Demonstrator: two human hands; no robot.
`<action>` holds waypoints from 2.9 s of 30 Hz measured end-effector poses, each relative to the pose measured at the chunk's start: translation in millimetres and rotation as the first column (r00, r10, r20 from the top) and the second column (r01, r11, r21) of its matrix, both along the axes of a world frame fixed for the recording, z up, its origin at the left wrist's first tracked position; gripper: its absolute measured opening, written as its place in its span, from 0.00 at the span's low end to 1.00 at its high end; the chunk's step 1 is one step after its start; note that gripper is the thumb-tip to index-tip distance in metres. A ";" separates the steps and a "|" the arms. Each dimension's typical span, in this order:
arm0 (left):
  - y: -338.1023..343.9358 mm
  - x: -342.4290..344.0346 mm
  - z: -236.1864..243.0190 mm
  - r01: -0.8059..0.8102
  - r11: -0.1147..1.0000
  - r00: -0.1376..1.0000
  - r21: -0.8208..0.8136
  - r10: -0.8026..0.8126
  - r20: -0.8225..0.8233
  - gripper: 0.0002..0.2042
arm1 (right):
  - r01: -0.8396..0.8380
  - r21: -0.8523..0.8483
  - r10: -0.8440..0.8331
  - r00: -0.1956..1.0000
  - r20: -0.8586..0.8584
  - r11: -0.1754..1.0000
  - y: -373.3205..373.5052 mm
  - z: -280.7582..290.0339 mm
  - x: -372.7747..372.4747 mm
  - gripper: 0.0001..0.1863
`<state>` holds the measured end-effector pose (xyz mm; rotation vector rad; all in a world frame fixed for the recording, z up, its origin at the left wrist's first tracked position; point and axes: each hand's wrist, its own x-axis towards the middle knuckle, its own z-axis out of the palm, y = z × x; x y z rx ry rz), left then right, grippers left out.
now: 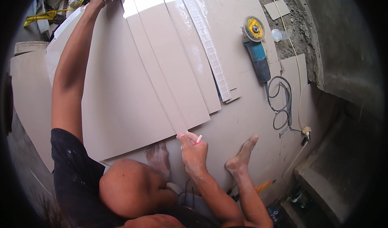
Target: The person measures and marks a large ceramic tile with a tape measure and pencil, then uses an angle grinder to cut along the marked line. The person also handles a bucket of mortar and a trowel earlier in the clip.
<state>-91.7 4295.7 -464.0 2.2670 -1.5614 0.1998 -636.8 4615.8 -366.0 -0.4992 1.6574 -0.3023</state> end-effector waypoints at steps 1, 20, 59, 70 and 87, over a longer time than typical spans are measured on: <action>8.3 -3.9 6.9 0.014 1.000 0.997 0.007 -0.013 -0.073 0.09 | -0.012 0.022 0.012 1.000 -0.018 1.000 3.5 -1.2 -1.8 0.09; -104.4 -158.7 57.4 0.093 0.989 0.976 0.117 -0.068 -0.208 0.16 | -0.087 -0.194 0.028 0.957 -0.287 0.977 -74.1 -31.3 -115.1 0.06; 300.9 -316.4 114.3 -0.389 0.921 -0.444 -0.020 -0.206 -0.872 0.13 | -0.798 -0.505 0.884 0.448 -0.135 0.328 -98.5 68.1 63.3 0.11; 314.0 -329.0 116.8 -0.289 0.957 -0.453 0.035 -0.105 -0.885 0.20 | -0.823 -0.456 0.895 0.432 -0.111 0.340 -115.5 61.4 52.5 0.12; 300.5 -337.2 136.9 -0.148 0.979 -0.828 -0.138 -0.199 -0.524 0.39 | -0.701 0.346 0.523 0.044 -0.851 0.623 -187.3 -34.5 -227.4 0.30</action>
